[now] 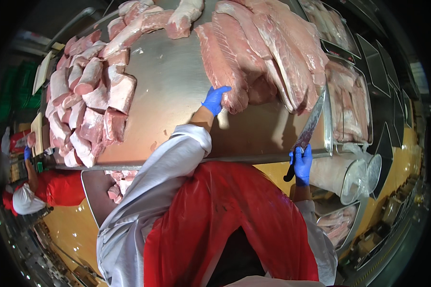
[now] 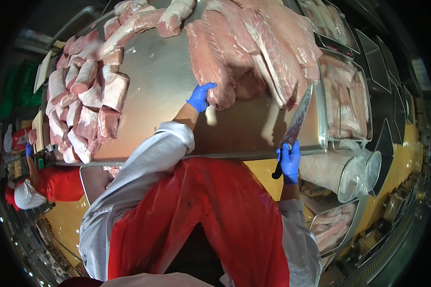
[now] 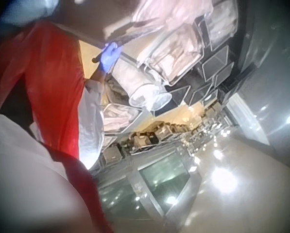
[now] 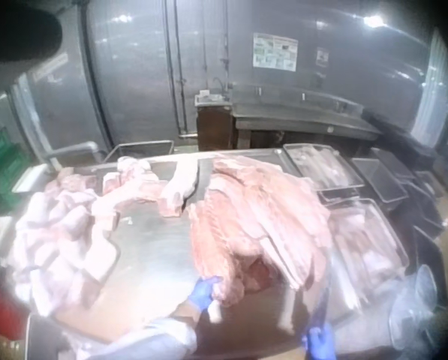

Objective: The person cuts large slabs of pork belly into smaller rectangular pieces using a knife on a stainless steel table. The cut pieces are placed into a metal tray while the remaining slabs are kept on the table.

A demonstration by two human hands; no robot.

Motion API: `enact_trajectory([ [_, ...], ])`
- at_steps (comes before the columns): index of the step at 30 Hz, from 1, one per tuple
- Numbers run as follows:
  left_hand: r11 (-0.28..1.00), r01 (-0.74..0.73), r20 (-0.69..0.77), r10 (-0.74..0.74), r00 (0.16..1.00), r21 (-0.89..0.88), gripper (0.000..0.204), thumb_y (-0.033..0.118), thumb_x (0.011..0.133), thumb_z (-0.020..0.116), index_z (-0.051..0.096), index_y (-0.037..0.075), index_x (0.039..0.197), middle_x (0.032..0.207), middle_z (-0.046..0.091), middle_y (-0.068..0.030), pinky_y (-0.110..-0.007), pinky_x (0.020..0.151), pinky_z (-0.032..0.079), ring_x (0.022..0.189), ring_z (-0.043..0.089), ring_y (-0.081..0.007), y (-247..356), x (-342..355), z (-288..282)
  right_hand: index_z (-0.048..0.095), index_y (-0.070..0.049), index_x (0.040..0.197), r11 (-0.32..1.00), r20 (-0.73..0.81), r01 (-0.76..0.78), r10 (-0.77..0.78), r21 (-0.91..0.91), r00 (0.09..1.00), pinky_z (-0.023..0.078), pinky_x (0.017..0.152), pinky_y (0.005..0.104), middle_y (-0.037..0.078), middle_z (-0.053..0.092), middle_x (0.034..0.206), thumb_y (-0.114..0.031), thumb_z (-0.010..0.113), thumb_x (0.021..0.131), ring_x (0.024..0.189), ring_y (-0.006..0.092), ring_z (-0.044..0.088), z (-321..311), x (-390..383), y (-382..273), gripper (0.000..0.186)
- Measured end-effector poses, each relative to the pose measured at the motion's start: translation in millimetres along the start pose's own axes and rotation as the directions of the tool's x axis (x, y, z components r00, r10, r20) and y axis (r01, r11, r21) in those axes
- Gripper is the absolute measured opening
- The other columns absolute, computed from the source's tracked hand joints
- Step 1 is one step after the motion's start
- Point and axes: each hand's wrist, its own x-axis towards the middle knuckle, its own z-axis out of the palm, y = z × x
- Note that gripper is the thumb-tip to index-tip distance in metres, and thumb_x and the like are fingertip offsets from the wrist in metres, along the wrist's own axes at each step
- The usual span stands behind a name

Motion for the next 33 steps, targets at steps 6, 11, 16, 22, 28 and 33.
enact_trajectory([
  [6,0.988,0.155,-0.132,-0.157,0.979,-0.023,0.052,0.013,0.079,0.069,0.054,-0.003,0.126,0.110,0.067,-0.0184,-0.050,0.094,0.052,0.101,0.065,-0.0360,13.3,4.6,-1.4,0.049,-0.006,0.099,0.985,0.093,0.069,-0.055,-0.160,0.994,0.041,0.046,0.0252,0.005,0.060,0.070,-0.007,0.049,0.099,0.050,0.0085,0.050,14.4,26.5,-26.3,0.001],
  [11,0.889,0.183,-0.242,-0.085,0.967,0.420,0.052,0.021,0.075,0.075,0.062,-0.010,0.114,0.100,0.069,-0.0195,-0.044,0.079,0.057,0.085,0.068,-0.0315,114.1,-24.6,-61.4,0.048,-0.005,0.097,0.948,0.081,0.071,-0.048,-0.310,0.996,0.043,0.045,0.0287,0.009,0.062,0.068,-0.009,0.051,0.097,0.048,0.0112,0.053,1.5,26.5,-31.3,0.005],
  [16,-0.023,0.219,-0.204,0.279,0.938,0.975,0.059,0.033,0.070,0.081,0.065,-0.010,0.107,0.101,0.068,-0.0254,-0.046,0.078,0.056,0.087,0.069,-0.0369,235.4,-57.4,-36.6,0.049,-0.004,0.099,0.943,0.068,0.045,-0.023,-0.330,0.997,0.043,0.046,0.0291,0.010,0.063,0.070,-0.012,0.052,0.097,0.049,0.0116,0.053,-16.8,13.3,-24.8,0.009],
  [22,-0.891,0.139,0.318,0.295,0.901,0.433,0.046,0.033,0.072,0.077,0.055,0.003,0.099,0.098,0.058,-0.0168,-0.045,0.078,0.050,0.091,0.059,-0.0338,172.6,-102.3,-45.3,0.048,-0.003,0.096,0.984,0.067,0.049,-0.038,-0.173,0.997,0.041,0.047,0.0273,0.006,0.058,0.067,-0.010,0.049,0.098,0.052,0.0093,0.050,-27.6,4.4,-11.0,0.007],
  [28,-0.823,-0.005,0.437,0.297,0.849,0.568,0.009,0.015,0.084,0.058,0.060,0.009,0.090,0.099,0.056,-0.0132,-0.043,0.078,0.049,0.096,0.057,-0.0309,80.2,-142.6,-100.1,0.049,-0.005,0.102,0.966,0.112,0.135,-0.112,-0.219,0.987,0.039,0.047,0.0233,0.003,0.054,0.068,-0.009,0.048,0.099,0.052,0.0067,0.048,-26.4,22.4,-1.2,0.005],
  [33,-0.680,-0.095,0.346,0.244,0.906,0.727,0.025,0.026,0.080,0.068,0.064,0.006,0.095,0.099,0.056,-0.0171,-0.045,0.082,0.048,0.097,0.057,-0.0351,70.0,-186.7,-91.2,0.048,-0.004,0.096,0.970,0.124,0.054,-0.025,-0.236,0.992,0.040,0.045,0.0258,0.005,0.058,0.066,-0.009,0.049,0.098,0.050,0.0083,0.050,-4.6,31.4,-22.4,0.005],
])
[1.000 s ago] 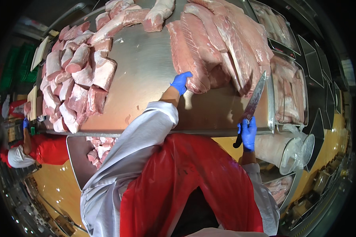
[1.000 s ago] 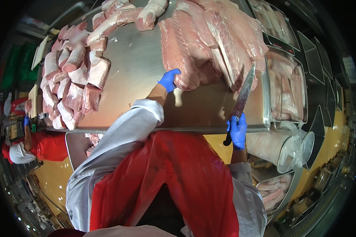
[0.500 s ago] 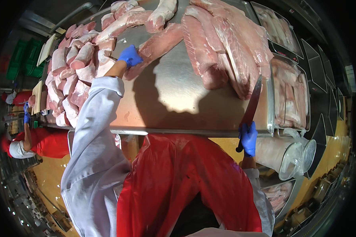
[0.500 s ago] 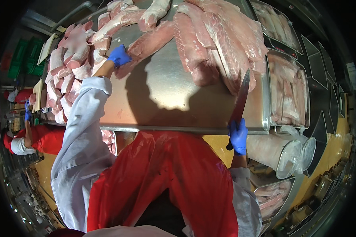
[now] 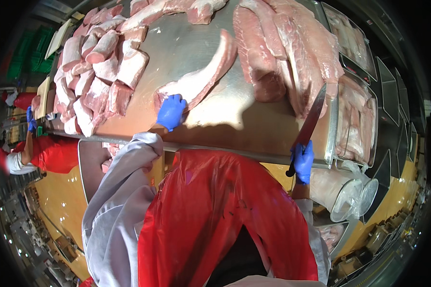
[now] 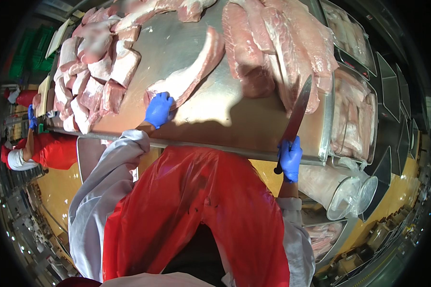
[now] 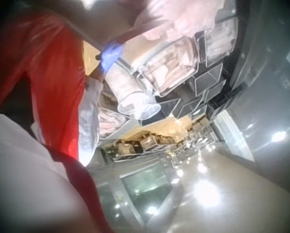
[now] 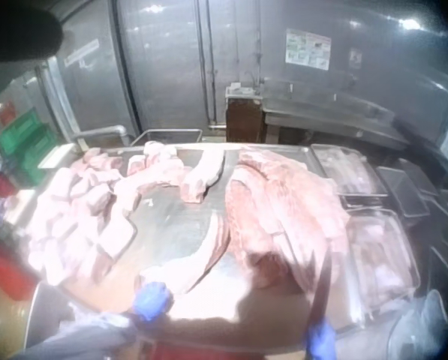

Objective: The person cuts large slabs of pork belly into smaller rectangular pieces using a knife on a stainless steel table. The cut pieces are placed into a metal tray while the remaining slabs are kept on the table.

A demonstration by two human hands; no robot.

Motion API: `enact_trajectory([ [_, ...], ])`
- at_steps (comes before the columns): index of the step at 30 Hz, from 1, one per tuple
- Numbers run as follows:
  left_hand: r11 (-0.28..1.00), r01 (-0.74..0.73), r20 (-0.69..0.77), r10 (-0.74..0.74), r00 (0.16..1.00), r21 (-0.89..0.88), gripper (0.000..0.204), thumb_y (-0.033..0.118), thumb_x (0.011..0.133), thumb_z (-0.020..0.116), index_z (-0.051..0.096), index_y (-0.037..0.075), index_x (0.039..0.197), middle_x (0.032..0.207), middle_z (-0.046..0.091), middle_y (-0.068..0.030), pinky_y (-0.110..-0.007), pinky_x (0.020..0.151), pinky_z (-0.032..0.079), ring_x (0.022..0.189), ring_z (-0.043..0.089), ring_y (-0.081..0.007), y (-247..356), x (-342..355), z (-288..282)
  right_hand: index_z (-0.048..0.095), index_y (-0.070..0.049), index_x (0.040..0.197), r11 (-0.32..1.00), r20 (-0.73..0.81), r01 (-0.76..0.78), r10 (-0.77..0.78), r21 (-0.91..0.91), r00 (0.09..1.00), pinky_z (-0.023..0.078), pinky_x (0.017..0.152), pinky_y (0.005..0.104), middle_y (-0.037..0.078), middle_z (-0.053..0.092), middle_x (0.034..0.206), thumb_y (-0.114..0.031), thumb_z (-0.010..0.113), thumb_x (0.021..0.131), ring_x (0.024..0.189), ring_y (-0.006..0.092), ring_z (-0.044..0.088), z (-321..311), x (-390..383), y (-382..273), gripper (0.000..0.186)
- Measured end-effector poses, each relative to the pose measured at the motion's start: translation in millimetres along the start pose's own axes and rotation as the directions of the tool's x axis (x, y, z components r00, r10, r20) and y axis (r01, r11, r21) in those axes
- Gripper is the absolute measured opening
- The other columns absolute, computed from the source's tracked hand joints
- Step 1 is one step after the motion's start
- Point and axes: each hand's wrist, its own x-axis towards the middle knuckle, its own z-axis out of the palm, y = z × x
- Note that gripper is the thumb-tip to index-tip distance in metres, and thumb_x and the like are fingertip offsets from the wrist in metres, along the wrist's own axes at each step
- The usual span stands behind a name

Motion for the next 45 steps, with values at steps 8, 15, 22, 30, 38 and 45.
enact_trajectory([
  [8,0.997,0.010,-0.191,0.004,0.982,0.076,0.069,0.042,0.081,0.065,0.044,0.019,0.143,0.148,0.035,-0.0240,-0.065,0.106,0.031,0.137,0.035,-0.0445,65.5,107.1,21.5,0.049,-0.004,0.098,0.996,0.065,0.025,-0.020,-0.082,0.998,0.042,0.045,0.0270,0.008,0.062,0.068,-0.012,0.051,0.099,0.050,0.0093,0.053,34.4,35.4,-27.5,0.008],
  [15,0.957,0.282,0.001,-0.282,0.959,-0.073,0.107,0.060,0.063,0.078,0.034,0.014,0.149,0.144,0.043,-0.0210,-0.055,0.107,0.033,0.130,0.043,-0.0403,-36.5,-0.9,-5.1,0.051,-0.003,0.110,0.947,0.286,0.205,-0.131,-0.245,0.949,0.049,0.052,0.0397,0.021,0.065,0.074,-0.017,0.055,0.096,0.060,0.0308,0.065,116.0,52.6,-18.0,0.021],
  [22,0.882,0.374,-0.152,-0.427,0.891,-0.288,0.110,0.060,0.063,0.080,0.036,0.001,0.145,0.140,0.044,-0.0280,-0.051,0.107,0.037,0.129,0.044,-0.0441,-99.8,-94.8,19.7,0.050,-0.001,0.115,0.668,0.601,0.567,-0.219,-0.482,0.769,0.051,0.065,0.0550,0.026,0.065,0.077,-0.017,0.044,0.094,0.073,0.0462,0.064,264.0,44.3,-56.5,0.027],
  [30,0.923,0.112,-0.339,-0.245,0.908,-0.368,0.090,0.045,0.061,0.085,0.048,-0.001,0.129,0.140,0.043,-0.0291,-0.049,0.110,0.035,0.129,0.043,-0.0454,-54.8,-25.3,9.3,0.049,0.003,0.111,0.539,0.625,0.535,-0.020,-0.651,0.780,0.051,0.078,0.0539,0.029,0.066,0.092,-0.012,0.038,0.094,0.087,0.0451,0.065,305.5,23.4,-97.1,0.026],
  [38,0.953,0.240,-0.050,-0.253,0.966,-0.184,0.072,0.041,0.060,0.082,0.053,0.007,0.116,0.111,0.056,-0.0130,-0.046,0.087,0.045,0.104,0.056,-0.0313,-56.8,-7.1,5.5,0.049,0.003,0.114,0.607,0.551,0.458,-0.041,-0.649,0.834,0.049,0.087,0.0532,0.029,0.066,0.102,-0.019,0.032,0.098,0.098,0.0453,0.064,350.6,38.3,-111.8,0.032],
  [45,0.916,0.311,0.007,-0.320,0.948,-0.255,0.076,0.046,0.056,0.085,0.054,0.010,0.116,0.110,0.057,-0.0127,-0.047,0.086,0.045,0.103,0.057,-0.0313,-68.1,-7.3,7.8,0.050,0.001,0.115,0.527,0.536,0.431,0.055,-0.732,0.843,0.048,0.088,0.0528,0.030,0.064,0.108,-0.024,0.036,0.098,0.102,0.0457,0.062,351.3,36.7,-107.0,0.033],
])
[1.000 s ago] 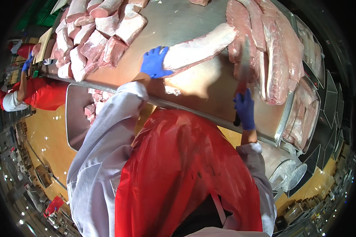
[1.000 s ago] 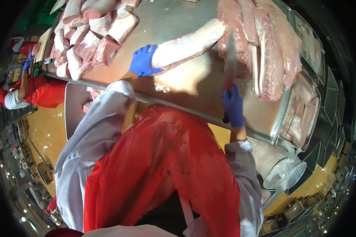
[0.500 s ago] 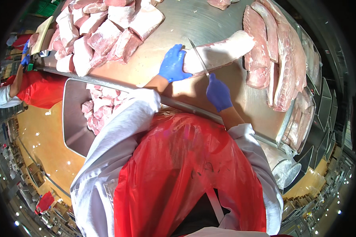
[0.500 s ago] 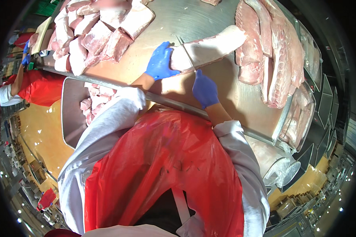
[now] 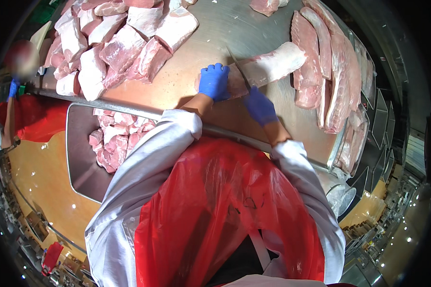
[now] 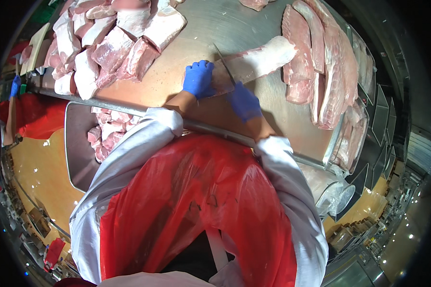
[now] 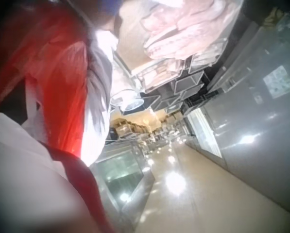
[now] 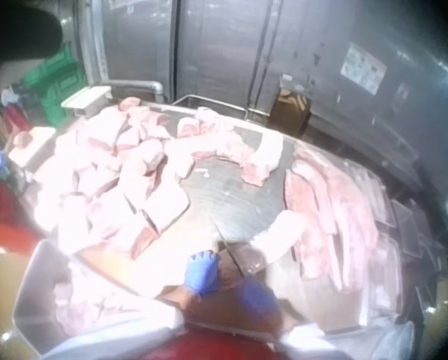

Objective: The person cuts large slabs of pork belly into smaller rectangular pieces using a knife on a stainless steel table. The cut pieces are placed into a metal tray while the remaining slabs are kept on the table.

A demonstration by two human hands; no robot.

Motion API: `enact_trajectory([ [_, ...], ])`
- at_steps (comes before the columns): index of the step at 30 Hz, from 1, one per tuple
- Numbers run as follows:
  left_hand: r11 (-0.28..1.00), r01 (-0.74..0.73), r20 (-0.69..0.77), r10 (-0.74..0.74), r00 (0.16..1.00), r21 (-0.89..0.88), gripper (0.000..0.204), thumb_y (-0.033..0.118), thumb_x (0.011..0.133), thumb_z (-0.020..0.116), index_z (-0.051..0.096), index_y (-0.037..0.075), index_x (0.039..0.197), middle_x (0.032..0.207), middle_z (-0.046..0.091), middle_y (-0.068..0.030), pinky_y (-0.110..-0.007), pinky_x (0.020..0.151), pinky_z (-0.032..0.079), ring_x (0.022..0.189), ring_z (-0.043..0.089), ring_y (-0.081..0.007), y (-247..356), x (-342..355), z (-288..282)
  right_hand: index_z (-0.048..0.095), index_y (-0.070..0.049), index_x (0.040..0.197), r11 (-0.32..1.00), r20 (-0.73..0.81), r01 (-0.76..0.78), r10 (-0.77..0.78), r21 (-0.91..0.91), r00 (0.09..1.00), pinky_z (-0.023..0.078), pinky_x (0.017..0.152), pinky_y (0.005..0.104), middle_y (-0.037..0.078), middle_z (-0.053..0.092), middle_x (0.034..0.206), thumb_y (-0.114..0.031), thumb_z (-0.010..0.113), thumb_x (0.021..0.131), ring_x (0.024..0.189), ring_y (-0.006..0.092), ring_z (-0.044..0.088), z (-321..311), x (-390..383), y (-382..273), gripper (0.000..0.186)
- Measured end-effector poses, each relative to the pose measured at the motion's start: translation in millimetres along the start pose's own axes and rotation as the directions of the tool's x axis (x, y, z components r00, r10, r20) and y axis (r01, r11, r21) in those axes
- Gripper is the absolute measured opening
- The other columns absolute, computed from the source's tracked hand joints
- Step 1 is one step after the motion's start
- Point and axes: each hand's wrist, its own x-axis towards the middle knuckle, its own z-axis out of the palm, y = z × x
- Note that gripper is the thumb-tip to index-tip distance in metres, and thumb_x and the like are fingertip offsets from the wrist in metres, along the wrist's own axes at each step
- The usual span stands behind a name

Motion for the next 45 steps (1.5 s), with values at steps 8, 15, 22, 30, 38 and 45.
enact_trajectory([
  [8,0.999,-0.025,-0.045,0.024,0.999,-0.029,0.061,0.035,0.063,0.081,0.056,0.009,0.113,0.109,0.058,-0.0131,-0.047,0.084,0.047,0.101,0.059,-0.0320,1.4,-12.3,-2.4,0.047,0.001,0.118,0.997,-0.039,0.065,-0.063,0.050,0.997,0.046,0.090,0.0532,0.032,0.063,0.109,-0.019,0.039,0.097,0.105,0.0456,0.061,39.4,23.0,21.7,0.030],
  [15,0.957,0.194,0.045,-0.188,0.981,-0.215,0.072,0.037,0.064,0.080,0.051,0.007,0.123,0.115,0.061,-0.0203,-0.047,0.086,0.049,0.105,0.061,-0.0377,-17.2,5.3,-17.3,0.050,0.002,0.117,0.992,-0.053,0.126,-0.126,0.002,0.991,0.047,0.089,0.0534,0.030,0.064,0.108,-0.016,0.035,0.097,0.103,0.0457,0.061,54.4,21.8,42.3,0.031],
  [22,0.956,0.143,-0.001,-0.149,0.989,-0.257,0.069,0.032,0.066,0.077,0.050,0.003,0.123,0.105,0.064,-0.0222,-0.048,0.083,0.051,0.096,0.064,-0.0404,-18.9,-18.5,-13.0,0.051,0.001,0.111,0.980,-0.078,0.161,-0.152,0.118,0.985,0.049,0.082,0.0555,0.030,0.065,0.098,-0.015,0.036,0.097,0.093,0.0489,0.062,60.6,35.1,23.1,0.026],
  [30,0.997,-0.045,-0.061,0.049,0.997,0.060,0.052,0.021,0.064,0.072,0.052,0.002,0.109,0.091,0.063,-0.0164,-0.047,0.069,0.047,0.083,0.064,-0.0342,-22.1,-19.8,-74.7,0.053,0.002,0.120,0.968,0.016,0.215,-0.219,0.126,0.976,0.050,0.082,0.0516,0.032,0.058,0.113,-0.021,0.046,0.096,0.093,0.0474,0.061,83.1,0.9,44.8,0.034],
  [38,0.962,-0.270,-0.339,0.238,0.910,-0.049,0.044,0.014,0.060,0.071,0.054,0.001,0.099,0.086,0.060,-0.0220,-0.049,0.071,0.048,0.080,0.060,-0.0413,-26.3,-13.0,-190.6,0.052,0.003,0.109,0.777,-0.096,0.476,-0.483,0.413,0.871,0.048,0.080,0.0564,0.032,0.063,0.094,-0.016,0.050,0.091,0.093,0.0470,0.062,71.9,100.9,-8.3,0.027],
  [45,0.969,0.248,-0.645,-0.204,0.737,-0.023,0.060,0.030,0.067,0.079,0.048,0.005,0.112,0.092,0.065,-0.0192,-0.042,0.078,0.053,0.086,0.066,-0.0327,-205.7,17.0,-372.1,0.056,-0.005,0.110,0.829,-0.031,0.217,-0.235,0.516,0.971,0.051,0.064,0.0401,0.017,0.065,0.079,-0.021,0.052,0.094,0.071,0.0270,0.066,15.7,3.5,25.1,0.023],
])
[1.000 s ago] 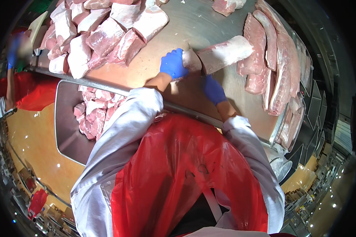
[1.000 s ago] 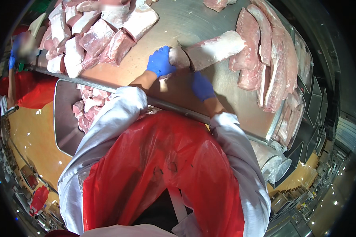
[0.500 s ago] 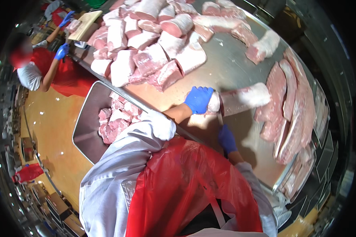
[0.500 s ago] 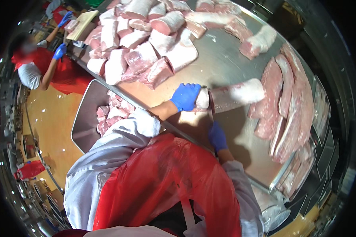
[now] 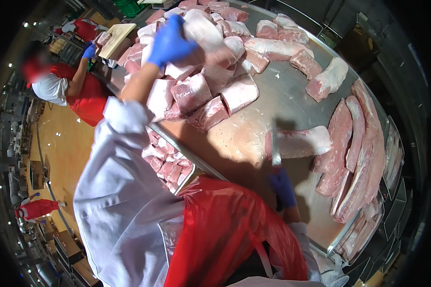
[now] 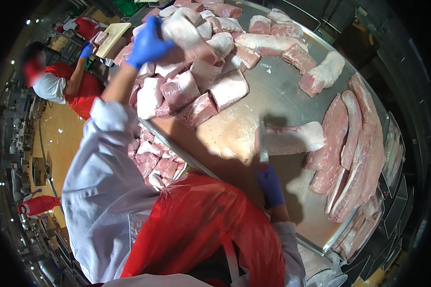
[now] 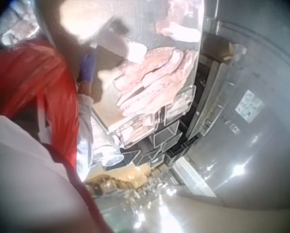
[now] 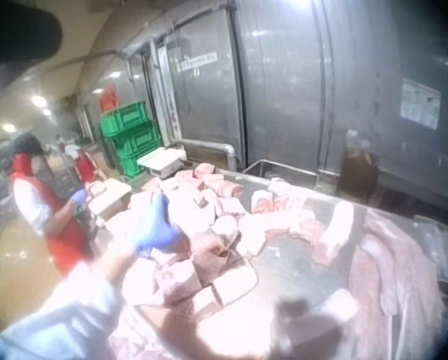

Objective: The person cuts large slabs of pork belly into smaller rectangular pieces using a knife on a stainless steel table. The cut pieces are placed into a metal tray while the remaining slabs are kept on the table.

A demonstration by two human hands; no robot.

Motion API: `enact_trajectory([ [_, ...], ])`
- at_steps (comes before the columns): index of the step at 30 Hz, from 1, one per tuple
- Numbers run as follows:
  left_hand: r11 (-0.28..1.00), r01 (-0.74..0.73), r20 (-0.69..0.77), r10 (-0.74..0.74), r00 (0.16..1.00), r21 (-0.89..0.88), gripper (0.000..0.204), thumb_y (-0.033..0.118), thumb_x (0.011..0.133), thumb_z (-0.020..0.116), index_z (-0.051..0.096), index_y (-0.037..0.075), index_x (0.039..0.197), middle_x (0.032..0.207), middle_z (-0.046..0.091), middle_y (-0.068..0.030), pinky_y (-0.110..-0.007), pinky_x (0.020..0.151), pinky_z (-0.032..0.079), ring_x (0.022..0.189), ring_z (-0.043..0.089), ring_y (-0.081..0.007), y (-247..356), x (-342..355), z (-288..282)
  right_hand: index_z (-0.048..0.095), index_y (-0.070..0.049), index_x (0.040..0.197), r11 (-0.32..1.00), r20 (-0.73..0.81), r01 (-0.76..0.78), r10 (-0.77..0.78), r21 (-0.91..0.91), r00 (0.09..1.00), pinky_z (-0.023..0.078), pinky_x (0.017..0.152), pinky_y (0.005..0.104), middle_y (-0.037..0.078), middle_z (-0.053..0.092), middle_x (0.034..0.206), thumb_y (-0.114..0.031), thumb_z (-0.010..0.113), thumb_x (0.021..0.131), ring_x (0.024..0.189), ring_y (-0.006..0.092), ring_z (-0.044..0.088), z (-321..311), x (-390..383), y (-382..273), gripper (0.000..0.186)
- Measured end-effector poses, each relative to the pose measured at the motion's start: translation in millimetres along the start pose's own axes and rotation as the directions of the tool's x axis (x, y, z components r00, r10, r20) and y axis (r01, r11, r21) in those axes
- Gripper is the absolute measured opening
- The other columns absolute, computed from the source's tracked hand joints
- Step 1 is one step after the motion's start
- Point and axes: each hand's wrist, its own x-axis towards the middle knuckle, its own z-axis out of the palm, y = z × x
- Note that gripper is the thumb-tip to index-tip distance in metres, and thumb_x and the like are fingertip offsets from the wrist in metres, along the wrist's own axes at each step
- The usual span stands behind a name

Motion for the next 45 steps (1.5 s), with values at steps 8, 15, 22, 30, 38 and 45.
enact_trajectory([
  [8,0.891,-0.149,-0.117,0.219,0.969,0.429,0.075,0.041,0.068,0.082,0.053,-0.004,0.119,0.115,0.064,-0.0259,-0.044,0.088,0.052,0.105,0.064,-0.0387,-146.3,127.3,34.8,0.052,-0.005,0.102,0.958,-0.288,-0.253,0.283,0.138,0.915,0.045,0.044,0.0340,0.008,0.061,0.064,-0.021,0.049,0.099,0.049,0.0152,0.057,-56.3,-44.5,30.0,0.016],
  [15,0.907,-0.267,0.642,0.419,0.642,-0.325,0.089,0.055,0.057,0.085,0.052,0.001,0.121,0.116,0.058,-0.0226,-0.050,0.100,0.043,0.113,0.055,-0.0410,236.5,-153.7,251.1,0.049,-0.001,0.109,0.946,-0.541,-0.258,0.116,-0.194,0.833,0.048,0.066,0.0576,0.029,0.065,0.080,-0.019,0.047,0.093,0.080,0.0503,0.062,-99.1,2.5,80.7,0.023],
  [22,0.959,-0.282,0.717,0.177,0.674,0.028,0.089,0.051,0.062,0.084,0.046,0.004,0.126,0.117,0.055,-0.0161,-0.053,0.090,0.045,0.108,0.058,-0.0325,268.6,-227.4,298.6,0.052,-0.005,0.105,0.879,-0.278,-0.169,0.044,-0.447,0.960,0.050,0.072,0.0575,0.027,0.066,0.087,-0.020,0.045,0.094,0.082,0.0456,0.065,-97.4,39.8,43.5,0.020],
  [30,0.930,-0.355,0.709,0.184,0.681,0.099,0.086,0.049,0.065,0.080,0.044,0.000,0.126,0.114,0.054,-0.0186,-0.050,0.085,0.045,0.104,0.057,-0.0334,225.2,-244.8,274.3,0.054,-0.001,0.101,0.870,-0.135,-0.034,-0.038,-0.492,0.990,0.050,0.071,0.0551,0.028,0.065,0.086,-0.016,0.038,0.096,0.081,0.0446,0.065,-57.5,18.3,26.8,0.022],
  [38,0.946,-0.311,0.699,0.162,0.697,0.092,0.080,0.045,0.066,0.079,0.048,0.000,0.125,0.115,0.056,-0.0162,-0.049,0.086,0.045,0.104,0.058,-0.0312,231.8,-247.4,268.7,0.054,0.002,0.107,0.880,-0.101,-0.067,0.022,-0.471,0.995,0.049,0.079,0.0520,0.030,0.064,0.100,-0.021,0.034,0.098,0.093,0.0451,0.063,-41.6,94.0,17.1,0.031],
  [45,0.955,-0.287,0.680,0.158,0.716,0.079,0.079,0.047,0.066,0.080,0.047,-0.001,0.120,0.109,0.057,-0.0185,-0.050,0.080,0.046,0.099,0.059,-0.0338,221.8,-252.4,278.1,0.055,0.003,0.111,0.841,-0.008,-0.170,0.194,-0.513,0.981,0.049,0.082,0.0517,0.030,0.064,0.106,-0.023,0.033,0.100,0.098,0.0448,0.062,-50.2,17.2,44.5,0.036],
])
